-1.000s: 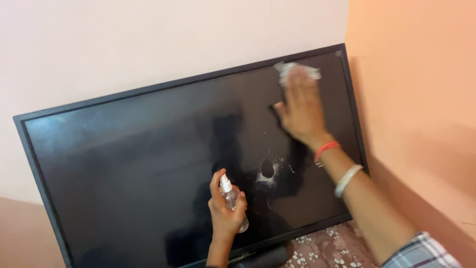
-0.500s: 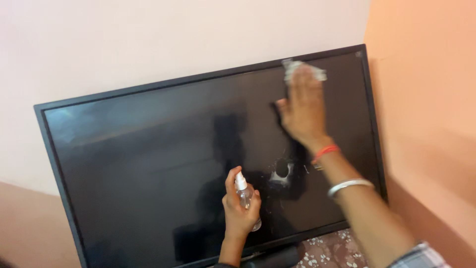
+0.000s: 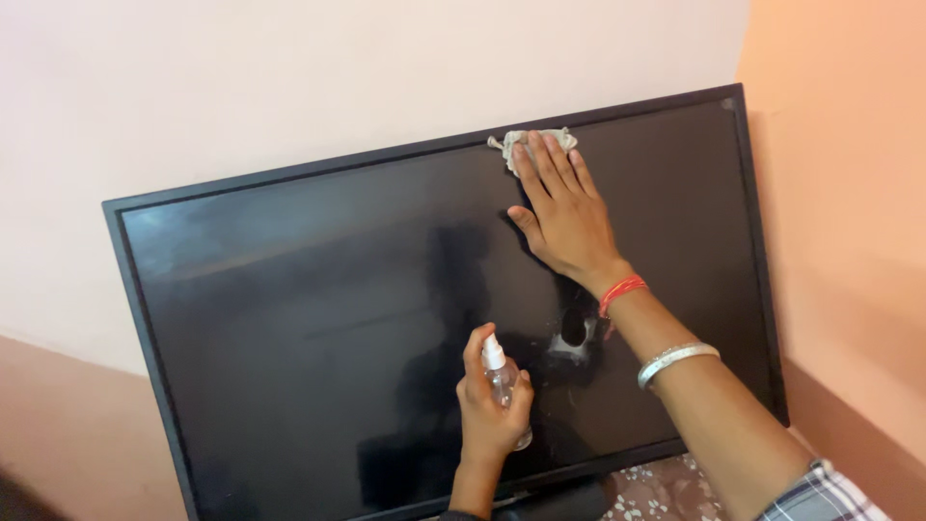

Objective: The person sprays a cleaning solution onto a flat-screen TV and wipes the screen with a white cloth. They repeatedly spray and wipe different areas of the screen, focusing on removing smudges and residue.

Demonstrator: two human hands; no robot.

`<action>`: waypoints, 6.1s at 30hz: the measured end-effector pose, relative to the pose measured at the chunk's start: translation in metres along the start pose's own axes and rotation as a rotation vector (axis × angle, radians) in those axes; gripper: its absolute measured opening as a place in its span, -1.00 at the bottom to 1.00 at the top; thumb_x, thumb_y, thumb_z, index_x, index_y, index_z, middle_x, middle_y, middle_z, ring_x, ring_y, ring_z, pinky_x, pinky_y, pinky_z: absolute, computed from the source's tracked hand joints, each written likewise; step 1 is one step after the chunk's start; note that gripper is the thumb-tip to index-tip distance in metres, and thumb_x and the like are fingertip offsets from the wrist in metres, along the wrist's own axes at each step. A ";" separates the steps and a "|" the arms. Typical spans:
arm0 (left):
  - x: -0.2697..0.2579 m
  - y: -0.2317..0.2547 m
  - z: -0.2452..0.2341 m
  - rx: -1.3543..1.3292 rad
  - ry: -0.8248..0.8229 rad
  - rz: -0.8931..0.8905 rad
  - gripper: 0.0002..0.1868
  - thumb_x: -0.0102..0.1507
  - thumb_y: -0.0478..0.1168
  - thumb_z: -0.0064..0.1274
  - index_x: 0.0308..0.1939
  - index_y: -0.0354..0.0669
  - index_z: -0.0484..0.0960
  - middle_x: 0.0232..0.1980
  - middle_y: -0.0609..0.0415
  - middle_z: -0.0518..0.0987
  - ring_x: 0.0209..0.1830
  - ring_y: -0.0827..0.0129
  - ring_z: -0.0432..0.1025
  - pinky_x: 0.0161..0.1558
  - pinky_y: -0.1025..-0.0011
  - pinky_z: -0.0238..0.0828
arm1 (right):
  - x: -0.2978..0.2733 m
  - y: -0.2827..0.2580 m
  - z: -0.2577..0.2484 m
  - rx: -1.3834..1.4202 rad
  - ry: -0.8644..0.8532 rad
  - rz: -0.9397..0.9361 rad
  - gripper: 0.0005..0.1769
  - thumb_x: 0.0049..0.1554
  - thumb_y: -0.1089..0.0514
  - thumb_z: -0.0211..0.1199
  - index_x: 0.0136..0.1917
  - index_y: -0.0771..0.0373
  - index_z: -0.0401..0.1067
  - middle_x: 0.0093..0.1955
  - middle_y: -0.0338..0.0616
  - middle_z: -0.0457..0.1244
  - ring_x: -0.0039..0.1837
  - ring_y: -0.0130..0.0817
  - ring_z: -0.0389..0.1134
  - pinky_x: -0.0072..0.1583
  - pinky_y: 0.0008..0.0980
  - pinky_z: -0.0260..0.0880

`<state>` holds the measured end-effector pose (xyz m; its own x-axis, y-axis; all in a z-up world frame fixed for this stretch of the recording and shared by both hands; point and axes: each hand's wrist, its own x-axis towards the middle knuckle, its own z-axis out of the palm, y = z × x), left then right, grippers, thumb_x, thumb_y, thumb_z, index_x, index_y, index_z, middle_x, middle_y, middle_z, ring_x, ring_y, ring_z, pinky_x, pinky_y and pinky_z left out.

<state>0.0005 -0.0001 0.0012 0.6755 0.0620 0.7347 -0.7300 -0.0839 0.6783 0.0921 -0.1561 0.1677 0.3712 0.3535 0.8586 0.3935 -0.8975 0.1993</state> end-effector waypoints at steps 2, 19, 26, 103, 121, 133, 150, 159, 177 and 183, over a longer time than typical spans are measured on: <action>-0.003 0.000 -0.003 -0.003 -0.007 0.002 -0.32 0.18 -0.37 0.10 0.38 -0.14 0.26 -0.48 0.12 0.52 -0.53 0.45 0.47 -0.34 0.47 0.47 | -0.002 -0.008 0.006 0.040 0.037 0.028 -0.17 0.37 -0.30 -0.14 0.66 0.32 0.01 0.70 0.13 -0.12 0.72 0.03 -0.18 0.64 0.06 -0.22; -0.033 0.002 -0.009 -0.172 0.175 -0.192 -0.29 0.17 -0.43 0.09 0.40 -0.11 0.24 -0.46 0.09 0.55 -0.58 0.48 0.48 -0.48 0.48 0.47 | -0.020 -0.058 0.007 0.035 -0.150 -0.277 -0.15 0.30 -0.28 -0.04 0.64 0.27 -0.04 0.67 0.11 -0.13 0.68 -0.02 -0.18 0.61 -0.01 -0.22; -0.042 -0.004 -0.019 -0.095 0.150 -0.169 -0.28 0.15 -0.44 0.10 0.39 -0.12 0.25 -0.46 0.10 0.57 -0.57 0.47 0.51 -0.49 0.48 0.48 | -0.029 -0.073 0.014 0.078 -0.114 -0.224 -0.21 0.30 -0.15 0.08 0.63 0.26 -0.01 0.69 0.08 -0.12 0.70 -0.01 -0.16 0.63 -0.01 -0.20; -0.143 -0.027 -0.032 0.016 0.234 0.042 -0.32 0.09 -0.43 0.15 0.31 -0.35 0.35 -0.44 0.10 0.59 -0.51 0.53 0.47 -0.37 0.60 0.42 | -0.149 -0.094 -0.011 0.179 -0.276 -0.272 -0.20 0.26 -0.13 0.08 0.62 0.28 0.00 0.66 0.09 -0.09 0.68 -0.05 -0.14 0.59 -0.02 -0.17; -0.044 0.017 0.019 0.025 0.122 -0.024 -0.32 0.16 -0.41 0.12 0.36 -0.17 0.30 -0.45 0.13 0.53 -0.49 0.52 0.49 -0.34 0.51 0.49 | -0.208 -0.027 -0.048 0.122 -0.315 -0.090 -0.20 0.18 -0.12 0.10 0.57 0.26 0.03 0.62 0.17 -0.07 0.63 0.05 -0.10 0.55 0.02 -0.15; -0.024 0.019 0.034 0.009 0.046 -0.087 -0.32 0.16 -0.42 0.12 0.36 -0.12 0.32 -0.50 0.17 0.47 -0.52 0.52 0.43 -0.35 0.52 0.45 | -0.135 0.003 -0.033 0.085 -0.133 0.037 -0.23 0.28 -0.05 0.05 0.63 0.31 -0.02 0.66 0.21 -0.12 0.68 0.07 -0.16 0.60 0.00 -0.19; -0.009 0.024 0.053 0.033 -0.023 -0.101 -0.33 0.16 -0.40 0.13 0.36 -0.06 0.35 -0.50 0.16 0.48 -0.51 0.52 0.43 -0.34 0.50 0.45 | -0.143 0.028 -0.043 0.052 -0.117 0.036 -0.23 0.27 -0.04 0.07 0.61 0.31 0.00 0.65 0.21 -0.09 0.67 0.08 -0.13 0.59 -0.01 -0.15; -0.017 0.024 0.068 -0.007 -0.051 -0.152 -0.33 0.16 -0.40 0.13 0.36 -0.01 0.34 -0.50 0.19 0.49 -0.52 0.56 0.42 -0.38 0.52 0.44 | -0.190 0.055 -0.068 -0.020 -0.241 -0.024 -0.25 0.24 -0.05 0.08 0.59 0.28 0.02 0.63 0.15 -0.07 0.65 0.00 -0.11 0.58 -0.02 -0.14; -0.019 0.028 0.099 -0.008 -0.122 -0.082 -0.33 0.16 -0.39 0.14 0.36 0.00 0.36 -0.54 0.20 0.48 -0.55 0.55 0.43 -0.39 0.51 0.43 | -0.202 0.091 -0.063 -0.042 -0.171 0.060 -0.23 0.26 -0.05 0.05 0.62 0.29 -0.03 0.64 0.21 -0.11 0.67 0.05 -0.15 0.60 -0.01 -0.17; -0.023 0.022 0.099 -0.008 -0.122 -0.135 -0.33 0.16 -0.39 0.14 0.35 0.00 0.38 -0.54 0.15 0.47 -0.54 0.53 0.41 -0.39 0.49 0.43 | -0.174 0.109 -0.059 -0.032 -0.113 0.087 -0.23 0.28 -0.02 0.02 0.63 0.35 -0.05 0.67 0.26 -0.14 0.69 0.15 -0.17 0.61 0.03 -0.18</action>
<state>-0.0208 -0.1016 -0.0017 0.7749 -0.0489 0.6302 -0.6320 -0.0750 0.7713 0.0211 -0.3310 0.0683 0.4962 0.2999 0.8148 0.3293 -0.9333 0.1430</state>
